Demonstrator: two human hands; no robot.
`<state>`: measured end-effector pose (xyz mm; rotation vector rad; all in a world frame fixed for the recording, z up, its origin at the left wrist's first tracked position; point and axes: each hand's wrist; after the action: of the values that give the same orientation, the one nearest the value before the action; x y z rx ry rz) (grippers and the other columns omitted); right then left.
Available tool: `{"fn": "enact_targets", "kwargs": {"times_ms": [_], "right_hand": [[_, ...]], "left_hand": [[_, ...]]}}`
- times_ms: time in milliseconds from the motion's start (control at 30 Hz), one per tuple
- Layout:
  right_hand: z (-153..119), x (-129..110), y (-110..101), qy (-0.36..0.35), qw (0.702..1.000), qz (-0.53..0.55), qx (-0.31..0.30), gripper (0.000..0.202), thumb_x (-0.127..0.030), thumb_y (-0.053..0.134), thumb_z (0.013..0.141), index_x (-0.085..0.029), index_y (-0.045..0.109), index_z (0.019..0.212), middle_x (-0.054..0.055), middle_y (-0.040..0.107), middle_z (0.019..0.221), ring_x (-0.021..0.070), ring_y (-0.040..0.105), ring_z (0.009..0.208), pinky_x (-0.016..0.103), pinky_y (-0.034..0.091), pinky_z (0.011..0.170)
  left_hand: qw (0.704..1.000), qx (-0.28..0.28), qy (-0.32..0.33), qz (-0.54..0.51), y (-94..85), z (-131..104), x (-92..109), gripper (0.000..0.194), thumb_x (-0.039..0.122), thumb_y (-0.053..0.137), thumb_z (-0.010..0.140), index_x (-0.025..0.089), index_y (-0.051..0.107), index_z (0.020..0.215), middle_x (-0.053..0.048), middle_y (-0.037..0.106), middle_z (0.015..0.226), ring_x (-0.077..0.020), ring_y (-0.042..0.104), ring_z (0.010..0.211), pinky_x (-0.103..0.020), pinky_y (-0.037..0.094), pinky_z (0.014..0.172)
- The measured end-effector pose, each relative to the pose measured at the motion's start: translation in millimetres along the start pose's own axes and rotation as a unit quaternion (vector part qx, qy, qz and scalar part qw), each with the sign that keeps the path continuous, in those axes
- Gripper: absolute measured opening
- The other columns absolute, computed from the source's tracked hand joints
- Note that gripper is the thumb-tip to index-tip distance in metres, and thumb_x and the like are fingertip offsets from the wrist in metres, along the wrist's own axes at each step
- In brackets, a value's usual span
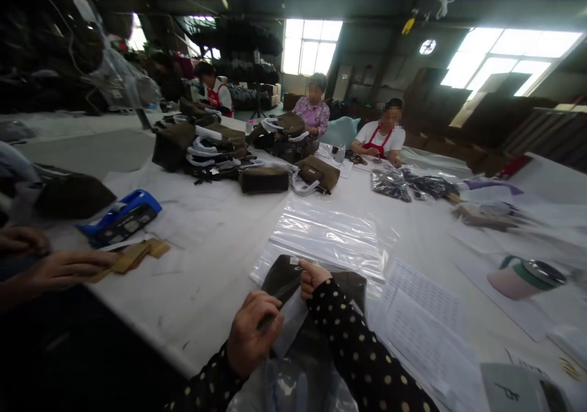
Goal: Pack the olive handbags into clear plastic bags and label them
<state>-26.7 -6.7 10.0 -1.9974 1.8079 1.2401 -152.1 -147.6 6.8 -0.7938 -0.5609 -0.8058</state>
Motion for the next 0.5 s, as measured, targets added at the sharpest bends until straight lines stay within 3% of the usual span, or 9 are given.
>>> {"fn": "enact_targets", "kwargs": {"times_ms": [200,500], "right_hand": [[19,6,-5,0.064,0.995,-0.06,0.055,0.021,-0.042,0.056,0.074,-0.023,0.047,0.078,-0.013,0.026,0.033,0.006,0.023,0.024,0.018,0.011,0.028],[20,9,1,0.057,0.984,-0.136,0.101,0.024,-0.046,0.049,0.078,-0.024,0.047,0.086,-0.01,0.038,0.04,0.0063,0.024,0.026,0.02,0.014,0.029]], "left_hand": [[0.997,-0.019,-0.035,0.059,2.3,13,-40,0.02,0.014,0.045,0.082,0.019,0.057,0.098,-0.006,0.064,0.095,-0.0199,0.054,0.094,-0.037,0.045,0.086],[0.989,-0.072,0.01,0.125,21.8,21,-70,0.027,0.005,0.038,0.08,0.018,0.059,0.092,-0.004,0.063,0.108,-0.0215,0.048,0.111,-0.04,0.039,0.093]]}}
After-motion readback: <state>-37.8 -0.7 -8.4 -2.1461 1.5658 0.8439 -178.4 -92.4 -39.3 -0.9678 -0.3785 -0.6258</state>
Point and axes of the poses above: each hand's wrist, its own z-axis towards the middle knuckle, its own y-axis out of the palm, x = y × z
